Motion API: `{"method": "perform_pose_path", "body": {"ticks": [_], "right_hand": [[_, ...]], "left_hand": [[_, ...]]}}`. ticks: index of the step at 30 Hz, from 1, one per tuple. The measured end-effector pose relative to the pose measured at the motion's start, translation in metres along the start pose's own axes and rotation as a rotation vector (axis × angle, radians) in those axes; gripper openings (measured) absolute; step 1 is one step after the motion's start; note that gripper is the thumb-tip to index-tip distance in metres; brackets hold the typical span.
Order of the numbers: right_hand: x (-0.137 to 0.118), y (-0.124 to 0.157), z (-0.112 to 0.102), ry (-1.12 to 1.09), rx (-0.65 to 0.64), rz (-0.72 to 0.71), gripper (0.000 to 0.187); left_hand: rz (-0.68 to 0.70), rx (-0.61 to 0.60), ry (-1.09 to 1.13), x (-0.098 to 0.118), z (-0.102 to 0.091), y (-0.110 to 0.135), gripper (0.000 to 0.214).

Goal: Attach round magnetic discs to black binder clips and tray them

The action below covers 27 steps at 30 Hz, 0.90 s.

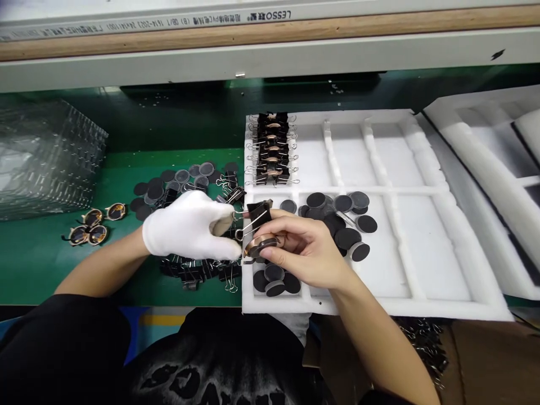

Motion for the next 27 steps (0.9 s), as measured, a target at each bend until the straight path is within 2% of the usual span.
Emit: {"method": "perform_pose_path", "body": {"ticks": [3, 10, 16, 18, 23, 27], "right_hand": [[0.001, 0.001, 0.001, -0.012, -0.009, 0.027, 0.015], [0.005, 0.003, 0.004, -0.028, -0.018, 0.091, 0.012], [0.001, 0.001, 0.002, 0.051, -0.066, 0.077, 0.013], [-0.001, 0.001, -0.007, 0.122, -0.012, 0.067, 0.013], [0.000, 0.001, -0.026, 0.099, 0.299, 0.138, 0.019], [0.001, -0.003, -0.027, 0.008, 0.334, 0.183, 0.026]], "left_hand": [[-0.019, -0.006, 0.143, 0.003, 0.005, -0.002, 0.063], [-0.011, 0.075, 0.232, 0.005, 0.008, -0.001, 0.057], [0.005, -0.026, 0.260, -0.002, 0.002, -0.005, 0.050], [-0.010, -0.036, 0.271, -0.003, -0.001, -0.006, 0.049], [-0.084, -0.082, 0.354, -0.001, 0.000, -0.003, 0.049], [-0.165, -0.181, 0.481, 0.004, 0.009, 0.001, 0.050]]}}
Point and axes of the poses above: each hand's wrist, its own y-axis away from the middle knuckle, its own z-axis out of the palm, x = y × z, the point moved 2 cm from there along -y, towards the middle knuckle, and after that the axes turned 3 degrees about -z, right-handed, at the moved point
